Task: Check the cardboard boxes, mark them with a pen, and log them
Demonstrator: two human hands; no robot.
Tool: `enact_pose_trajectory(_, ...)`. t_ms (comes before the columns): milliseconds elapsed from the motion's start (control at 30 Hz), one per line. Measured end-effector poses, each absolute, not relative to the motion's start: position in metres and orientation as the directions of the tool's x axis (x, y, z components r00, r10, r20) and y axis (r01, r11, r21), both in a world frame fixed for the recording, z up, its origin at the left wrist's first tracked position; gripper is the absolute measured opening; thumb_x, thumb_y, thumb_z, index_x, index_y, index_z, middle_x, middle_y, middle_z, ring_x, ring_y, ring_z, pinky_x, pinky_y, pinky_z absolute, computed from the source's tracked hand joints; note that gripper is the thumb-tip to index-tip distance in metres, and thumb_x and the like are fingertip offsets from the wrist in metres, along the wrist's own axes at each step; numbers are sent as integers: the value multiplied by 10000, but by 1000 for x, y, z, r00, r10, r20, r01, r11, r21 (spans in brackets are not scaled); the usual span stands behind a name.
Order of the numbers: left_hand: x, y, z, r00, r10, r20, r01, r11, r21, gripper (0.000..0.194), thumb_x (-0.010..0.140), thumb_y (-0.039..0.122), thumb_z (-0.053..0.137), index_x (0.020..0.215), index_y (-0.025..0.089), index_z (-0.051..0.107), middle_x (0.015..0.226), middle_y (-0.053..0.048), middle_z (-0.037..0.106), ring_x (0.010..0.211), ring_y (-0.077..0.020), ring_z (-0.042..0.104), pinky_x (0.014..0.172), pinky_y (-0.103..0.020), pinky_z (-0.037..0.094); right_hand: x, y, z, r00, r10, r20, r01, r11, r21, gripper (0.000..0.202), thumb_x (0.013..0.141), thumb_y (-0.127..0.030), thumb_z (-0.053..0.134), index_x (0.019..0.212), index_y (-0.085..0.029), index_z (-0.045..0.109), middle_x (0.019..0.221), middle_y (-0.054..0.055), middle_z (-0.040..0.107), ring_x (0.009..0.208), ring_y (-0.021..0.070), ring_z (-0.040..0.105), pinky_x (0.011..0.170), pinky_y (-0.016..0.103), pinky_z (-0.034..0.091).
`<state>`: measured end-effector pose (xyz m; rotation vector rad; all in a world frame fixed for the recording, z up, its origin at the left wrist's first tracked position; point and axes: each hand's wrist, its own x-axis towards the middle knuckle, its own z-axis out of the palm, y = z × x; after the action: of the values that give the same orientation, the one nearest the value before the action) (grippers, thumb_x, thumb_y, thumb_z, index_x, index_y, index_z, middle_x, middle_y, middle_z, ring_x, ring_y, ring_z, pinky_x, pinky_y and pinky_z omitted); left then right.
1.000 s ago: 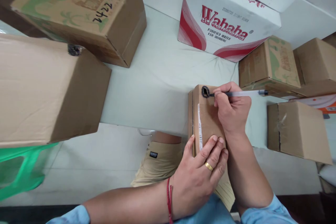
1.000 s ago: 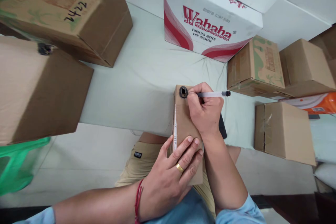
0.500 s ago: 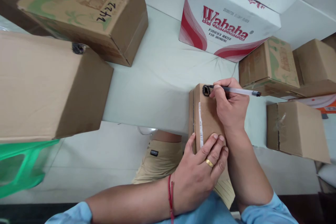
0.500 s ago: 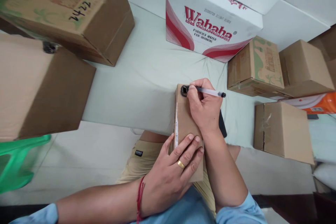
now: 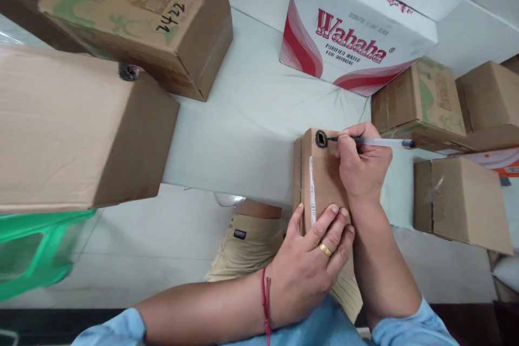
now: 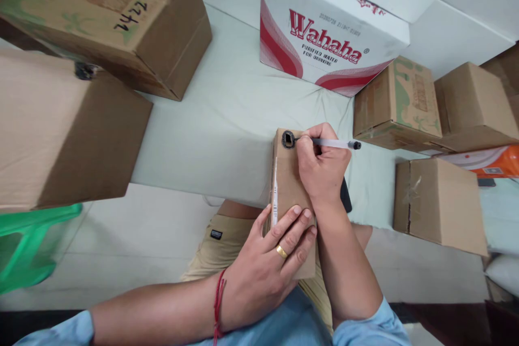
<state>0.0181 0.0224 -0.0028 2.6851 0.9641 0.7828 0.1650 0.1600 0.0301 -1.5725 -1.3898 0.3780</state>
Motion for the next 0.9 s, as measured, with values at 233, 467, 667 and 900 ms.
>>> enact_pose_trajectory(233,18,22,-3,648,634,422,539,-773,335,461,1117,299,496,1505,147,693,1675,-127,602,1602,-340,398,1361,-634,71,168,157,29,258,892,372,590,160,-792,154,879,-207,575,728,-237,583,585,-72,520,533,106,460,545,257,360)
enact_pose_trajectory(467,18,22,-4,654,631,417,544,-776,319,469,1115,305,495,1516,155,686,1697,-130,577,1617,-347,382,1349,-645,103,167,156,29,156,921,357,508,235,-829,154,915,-199,598,769,-230,636,605,-71,559,530,100,479,543,252,372)
enact_pose_trajectory(667,18,21,-4,652,632,419,541,-775,326,464,1118,301,496,1512,146,686,1692,-131,584,1609,-343,394,1359,-645,76,166,158,31,136,940,314,477,216,-852,121,946,-224,635,833,-226,678,630,-66,606,571,109,547,584,249,421)
enact_pose_trajectory(900,18,21,-5,659,634,406,549,-773,317,471,1126,330,486,1523,166,679,1715,-118,561,1627,-339,372,1351,-640,116,168,155,32,148,932,332,545,203,-813,144,891,-203,581,756,-225,627,597,-70,553,515,99,452,536,253,357)
